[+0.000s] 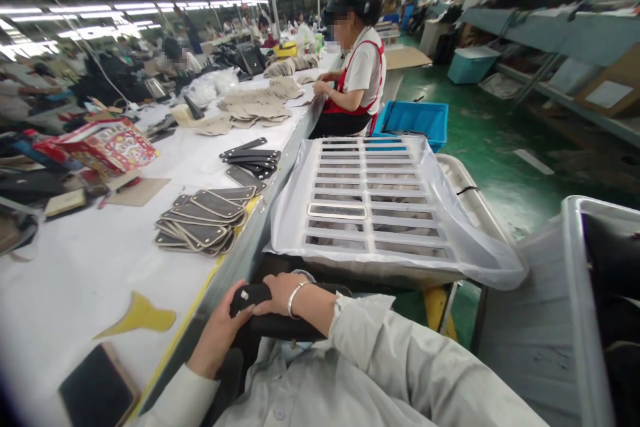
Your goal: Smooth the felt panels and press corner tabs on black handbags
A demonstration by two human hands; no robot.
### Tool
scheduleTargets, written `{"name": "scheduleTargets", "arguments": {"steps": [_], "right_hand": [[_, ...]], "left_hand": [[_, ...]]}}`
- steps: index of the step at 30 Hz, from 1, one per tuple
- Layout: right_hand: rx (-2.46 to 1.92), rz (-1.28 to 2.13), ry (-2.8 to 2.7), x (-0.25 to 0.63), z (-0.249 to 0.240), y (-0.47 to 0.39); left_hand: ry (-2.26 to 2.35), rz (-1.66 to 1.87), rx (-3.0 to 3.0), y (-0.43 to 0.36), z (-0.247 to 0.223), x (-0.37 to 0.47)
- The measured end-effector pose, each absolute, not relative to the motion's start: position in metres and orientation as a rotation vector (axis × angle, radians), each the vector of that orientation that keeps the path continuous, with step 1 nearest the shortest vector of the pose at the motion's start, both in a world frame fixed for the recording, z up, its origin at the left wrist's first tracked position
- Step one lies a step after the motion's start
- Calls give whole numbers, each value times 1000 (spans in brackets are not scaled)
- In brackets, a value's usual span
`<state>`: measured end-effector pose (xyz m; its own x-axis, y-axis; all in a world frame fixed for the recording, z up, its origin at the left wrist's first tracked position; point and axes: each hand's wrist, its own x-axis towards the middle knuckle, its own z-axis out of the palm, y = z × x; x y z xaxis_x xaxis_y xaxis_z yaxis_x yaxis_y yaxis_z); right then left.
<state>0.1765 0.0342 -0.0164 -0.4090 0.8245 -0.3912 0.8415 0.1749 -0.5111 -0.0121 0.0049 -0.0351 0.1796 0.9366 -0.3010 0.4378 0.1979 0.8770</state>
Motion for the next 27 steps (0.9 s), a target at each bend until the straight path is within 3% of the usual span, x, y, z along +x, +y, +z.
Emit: {"name": "scheduleTargets", "arguments": {"steps": [9,14,20,27], "right_hand": [[1816,-1208,2216,279,-18,-1],[1927,-1526,2138,315,-22,-21],[2120,-1985,1967,336,-47,-52],[2340,-2036,1970,325,-58,-63]], "left_hand": [[1410,603,1243,0,-37,-5],[1231,502,1012,7,-27,-17],[1277,436,1028,22,-31,-30],[1270,476,979,24,-46,-34]]}}
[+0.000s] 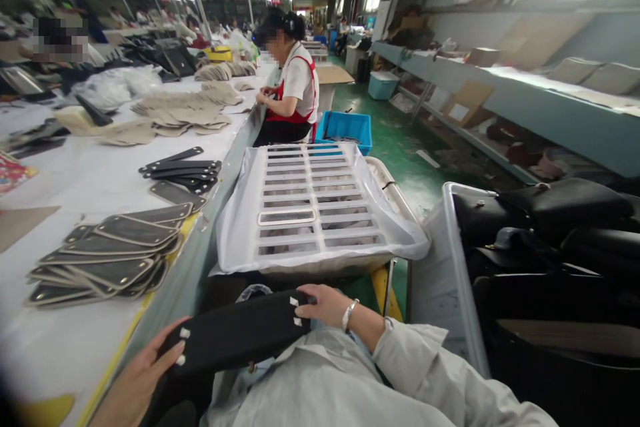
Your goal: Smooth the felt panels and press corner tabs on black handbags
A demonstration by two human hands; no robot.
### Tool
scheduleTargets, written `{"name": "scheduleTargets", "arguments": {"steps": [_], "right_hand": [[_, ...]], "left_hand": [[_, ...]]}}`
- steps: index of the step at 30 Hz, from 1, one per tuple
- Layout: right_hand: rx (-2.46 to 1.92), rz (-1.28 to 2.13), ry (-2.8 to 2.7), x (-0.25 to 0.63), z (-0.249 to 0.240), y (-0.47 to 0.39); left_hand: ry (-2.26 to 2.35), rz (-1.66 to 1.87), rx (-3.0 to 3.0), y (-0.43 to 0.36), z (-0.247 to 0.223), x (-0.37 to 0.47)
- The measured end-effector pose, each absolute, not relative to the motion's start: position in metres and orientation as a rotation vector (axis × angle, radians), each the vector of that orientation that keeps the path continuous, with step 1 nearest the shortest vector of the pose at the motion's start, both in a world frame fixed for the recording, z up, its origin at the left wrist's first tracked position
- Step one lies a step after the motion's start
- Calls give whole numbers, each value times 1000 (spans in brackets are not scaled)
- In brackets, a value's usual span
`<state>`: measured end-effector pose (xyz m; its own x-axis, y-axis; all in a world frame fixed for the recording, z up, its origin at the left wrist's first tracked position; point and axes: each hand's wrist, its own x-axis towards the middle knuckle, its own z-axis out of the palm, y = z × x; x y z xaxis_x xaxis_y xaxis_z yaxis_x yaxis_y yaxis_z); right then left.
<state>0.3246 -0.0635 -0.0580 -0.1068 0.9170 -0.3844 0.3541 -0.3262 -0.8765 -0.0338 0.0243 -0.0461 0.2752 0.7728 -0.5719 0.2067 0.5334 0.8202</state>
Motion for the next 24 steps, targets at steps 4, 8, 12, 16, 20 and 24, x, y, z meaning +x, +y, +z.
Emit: {"name": "scheduleTargets", "arguments": {"steps": [4,8,12,16,20,24], "right_hand": [[-1705,1386,-1359,318,-55,-62],[-1789,1322,-1408,318,-50,-60],[-1751,1332,-1328,321,-50,-63],[-1746,1342,-1106,318,-63,-80],[-1770,1335,-857,307,-72,-100],[-1735,1277,-792,296,-60,-108]], "left_hand": [[1299,521,990,21,-44,-27],[1366,542,1102,16,-44,-25],[1508,455,1343,12,-45,-31],[1599,603,2011,2,-33,-20],[1127,682,2612,-12,-22,33],[738,415,2848,-17,-31,91]]}}
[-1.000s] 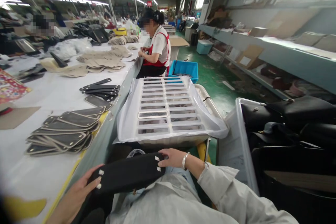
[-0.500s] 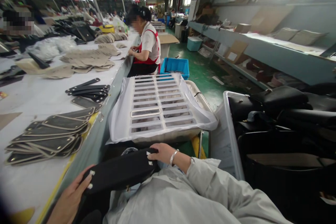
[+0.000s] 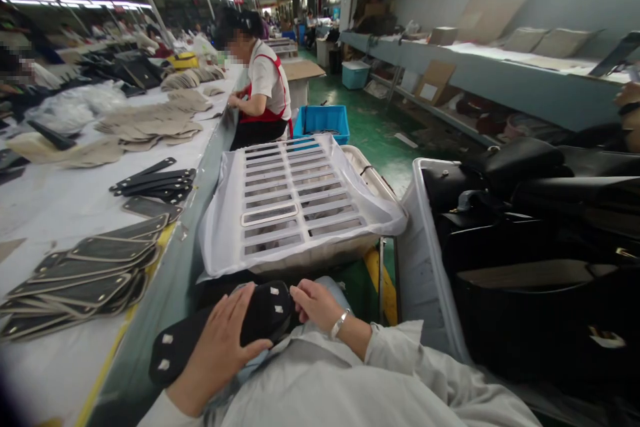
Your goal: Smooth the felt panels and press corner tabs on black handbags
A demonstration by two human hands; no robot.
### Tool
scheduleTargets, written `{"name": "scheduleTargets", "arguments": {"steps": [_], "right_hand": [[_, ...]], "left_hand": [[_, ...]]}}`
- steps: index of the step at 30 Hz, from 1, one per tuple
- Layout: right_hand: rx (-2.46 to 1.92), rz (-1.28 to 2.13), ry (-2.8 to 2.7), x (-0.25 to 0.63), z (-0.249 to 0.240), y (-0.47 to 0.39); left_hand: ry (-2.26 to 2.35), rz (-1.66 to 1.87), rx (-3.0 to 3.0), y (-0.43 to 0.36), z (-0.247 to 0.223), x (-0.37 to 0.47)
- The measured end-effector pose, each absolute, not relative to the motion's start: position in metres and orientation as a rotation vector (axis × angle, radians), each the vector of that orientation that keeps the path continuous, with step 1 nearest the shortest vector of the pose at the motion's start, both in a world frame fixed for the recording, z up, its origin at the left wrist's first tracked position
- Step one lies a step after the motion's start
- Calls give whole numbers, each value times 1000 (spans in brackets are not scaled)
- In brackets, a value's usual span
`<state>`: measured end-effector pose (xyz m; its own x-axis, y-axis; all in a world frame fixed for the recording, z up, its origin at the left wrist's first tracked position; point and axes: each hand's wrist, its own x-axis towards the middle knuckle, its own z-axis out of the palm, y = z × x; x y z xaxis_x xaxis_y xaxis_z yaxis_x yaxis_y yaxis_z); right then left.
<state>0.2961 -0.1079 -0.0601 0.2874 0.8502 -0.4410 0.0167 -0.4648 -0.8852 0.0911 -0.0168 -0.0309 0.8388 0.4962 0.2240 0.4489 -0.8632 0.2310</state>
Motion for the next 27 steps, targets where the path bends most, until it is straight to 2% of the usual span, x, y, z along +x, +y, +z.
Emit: {"name": "scheduleTargets", "arguments": {"steps": [5,10,12,16,20,27], "right_hand": [[-1857,1222,-881,293,-39,-103],[-1815,1465,-720,295,-34,-99],[-1836,1430,-728,297,-34,-97],[-1974,1284,-903,305,-34,-92],[-2108,1309,-1087,311,-28,-83],[-2170,1314,-1500,316,-12,-75]], "left_hand": [[794,317,2842,-10,-47,115],[767,385,2871,-7,-52,115],[769,413,2885,-8,-53,118],[739,445,2925,-3,-55,122],[638,464,2949,4,-58,124],[746,463,2771,-1,-50,145]]}}
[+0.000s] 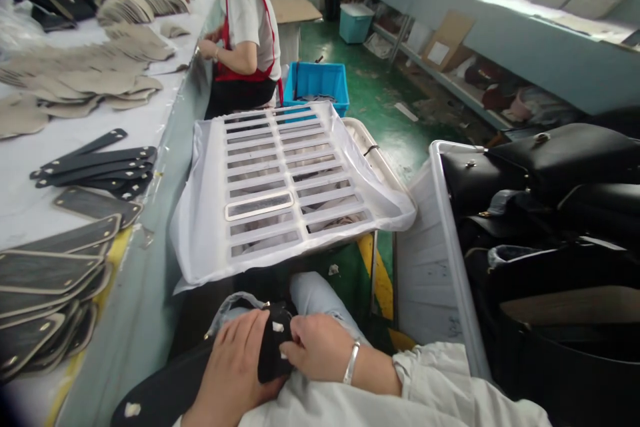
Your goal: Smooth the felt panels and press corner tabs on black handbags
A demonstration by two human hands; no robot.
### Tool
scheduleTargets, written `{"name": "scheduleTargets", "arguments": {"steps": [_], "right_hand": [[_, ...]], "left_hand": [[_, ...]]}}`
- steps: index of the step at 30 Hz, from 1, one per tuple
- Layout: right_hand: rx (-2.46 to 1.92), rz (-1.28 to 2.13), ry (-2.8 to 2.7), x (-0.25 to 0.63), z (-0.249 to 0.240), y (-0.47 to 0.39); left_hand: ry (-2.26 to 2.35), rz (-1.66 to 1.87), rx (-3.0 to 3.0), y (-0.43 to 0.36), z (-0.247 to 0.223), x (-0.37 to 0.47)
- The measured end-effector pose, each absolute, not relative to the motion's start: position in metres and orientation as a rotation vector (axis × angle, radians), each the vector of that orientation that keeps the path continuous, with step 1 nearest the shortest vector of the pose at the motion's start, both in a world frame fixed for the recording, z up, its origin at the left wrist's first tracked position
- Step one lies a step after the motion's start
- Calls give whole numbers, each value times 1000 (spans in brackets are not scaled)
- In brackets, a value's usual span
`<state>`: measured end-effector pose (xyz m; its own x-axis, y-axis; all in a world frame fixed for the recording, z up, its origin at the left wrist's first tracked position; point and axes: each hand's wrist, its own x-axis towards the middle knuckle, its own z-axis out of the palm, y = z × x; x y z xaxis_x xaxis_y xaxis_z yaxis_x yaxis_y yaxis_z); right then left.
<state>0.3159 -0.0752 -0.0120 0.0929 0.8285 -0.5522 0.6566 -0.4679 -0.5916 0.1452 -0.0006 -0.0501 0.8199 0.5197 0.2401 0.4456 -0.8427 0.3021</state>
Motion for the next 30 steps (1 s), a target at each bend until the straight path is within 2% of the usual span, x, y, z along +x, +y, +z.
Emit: {"name": "scheduleTargets", "arguments": {"steps": [10,16,21,30], "right_hand": [[-2249,1191,-1517,310,-17,-74],[-1894,1068,-1700,289,-7,-69],[-1714,1016,-1743,287,-6,-71],[-2043,1083,-1520,312,-36,-88]], "left_hand": [[769,291,2650,3,-41,153],[708,240,2621,4,-47,146],[643,337,2698,6,-51,134],[648,334,2740,12,-44,132]]}}
